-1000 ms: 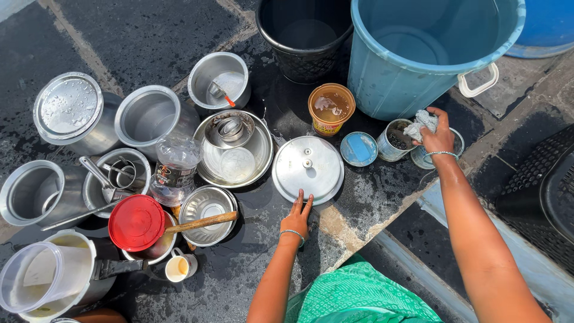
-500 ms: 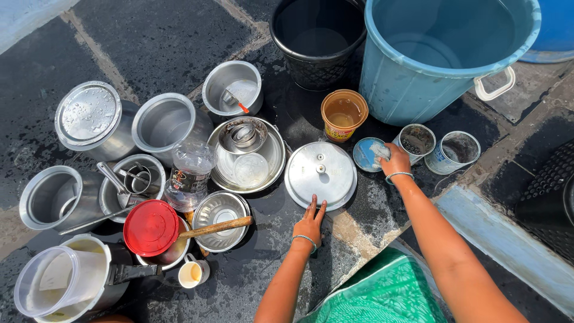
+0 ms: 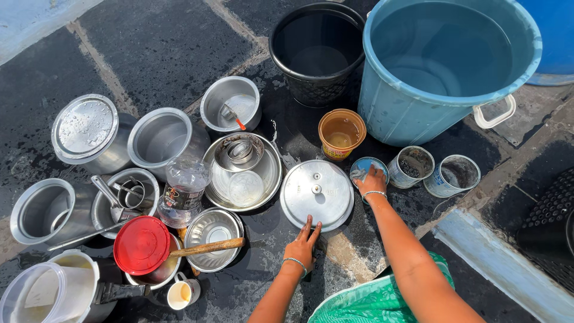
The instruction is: The person washes a metal pressure cooker lid using a scrub pad and water while squatting on a stone floor near several other metal pots and buckets.
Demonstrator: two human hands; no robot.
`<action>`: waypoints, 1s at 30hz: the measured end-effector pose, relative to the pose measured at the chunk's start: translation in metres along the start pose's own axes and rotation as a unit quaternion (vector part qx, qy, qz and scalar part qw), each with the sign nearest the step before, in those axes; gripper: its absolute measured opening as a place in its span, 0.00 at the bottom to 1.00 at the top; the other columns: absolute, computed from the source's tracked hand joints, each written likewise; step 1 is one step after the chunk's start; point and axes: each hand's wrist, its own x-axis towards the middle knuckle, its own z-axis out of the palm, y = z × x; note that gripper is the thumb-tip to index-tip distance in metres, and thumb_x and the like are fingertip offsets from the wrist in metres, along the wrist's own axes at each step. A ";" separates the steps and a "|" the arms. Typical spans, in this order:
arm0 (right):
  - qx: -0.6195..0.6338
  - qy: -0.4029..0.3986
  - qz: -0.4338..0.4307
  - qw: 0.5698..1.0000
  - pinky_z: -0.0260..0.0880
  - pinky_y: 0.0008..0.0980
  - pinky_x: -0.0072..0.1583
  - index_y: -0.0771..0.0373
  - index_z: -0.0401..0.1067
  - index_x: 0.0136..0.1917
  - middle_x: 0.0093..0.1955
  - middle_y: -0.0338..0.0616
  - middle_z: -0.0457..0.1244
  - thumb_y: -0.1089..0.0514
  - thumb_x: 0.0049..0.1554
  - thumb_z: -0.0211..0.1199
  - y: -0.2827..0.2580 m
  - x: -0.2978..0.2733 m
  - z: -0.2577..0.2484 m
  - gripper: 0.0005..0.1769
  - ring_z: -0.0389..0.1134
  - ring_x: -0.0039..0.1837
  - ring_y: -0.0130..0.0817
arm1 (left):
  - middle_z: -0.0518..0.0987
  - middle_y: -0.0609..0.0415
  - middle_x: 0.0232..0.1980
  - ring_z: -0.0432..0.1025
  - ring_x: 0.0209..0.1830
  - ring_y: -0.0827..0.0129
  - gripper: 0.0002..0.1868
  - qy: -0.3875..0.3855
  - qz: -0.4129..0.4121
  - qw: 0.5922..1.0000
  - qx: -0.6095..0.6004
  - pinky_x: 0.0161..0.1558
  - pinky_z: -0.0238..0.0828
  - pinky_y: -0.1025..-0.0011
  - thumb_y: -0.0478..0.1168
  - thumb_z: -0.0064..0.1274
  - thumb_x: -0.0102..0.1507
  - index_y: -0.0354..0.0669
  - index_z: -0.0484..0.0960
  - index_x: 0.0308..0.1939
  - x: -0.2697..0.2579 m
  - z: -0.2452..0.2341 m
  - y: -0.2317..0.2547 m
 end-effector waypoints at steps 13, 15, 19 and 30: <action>0.139 0.153 -0.003 0.978 0.76 0.41 0.58 0.64 0.77 0.50 0.51 0.52 0.71 0.55 0.60 0.67 0.073 0.046 -0.148 0.10 0.76 0.53 0.44 | 0.25 0.55 0.85 0.47 0.82 0.57 0.67 -0.017 0.031 0.999 -0.017 0.59 0.74 0.62 0.36 0.70 0.54 0.67 0.33 0.81 0.004 -0.007 -0.011; -0.038 -0.128 -0.005 0.991 0.70 0.48 0.62 0.56 0.75 0.63 0.58 0.53 0.69 0.56 0.49 0.74 0.095 0.073 -0.138 0.28 0.70 0.61 0.53 | 0.25 0.54 0.85 0.47 0.82 0.56 0.67 -0.007 0.044 0.998 -0.034 0.58 0.74 0.62 0.36 0.70 0.54 0.66 0.33 0.81 0.001 -0.008 -0.012; -0.133 -0.228 -0.121 0.957 0.65 0.46 0.68 0.53 0.66 0.71 0.70 0.55 0.61 0.62 0.45 0.72 0.103 0.093 -0.098 0.41 0.63 0.70 0.51 | 0.24 0.55 0.84 0.46 0.82 0.56 0.67 -0.039 0.034 0.998 -0.041 0.59 0.73 0.62 0.38 0.70 0.54 0.67 0.32 0.81 0.001 -0.010 -0.011; -0.115 -0.164 -0.121 0.972 0.70 0.38 0.68 0.57 0.80 0.55 0.65 0.46 0.66 0.61 0.47 0.69 0.112 0.081 -0.102 0.20 0.68 0.68 0.44 | 0.26 0.55 0.85 0.46 0.82 0.58 0.65 0.004 0.028 0.999 -0.023 0.61 0.72 0.63 0.36 0.68 0.55 0.66 0.34 0.81 0.004 -0.001 -0.009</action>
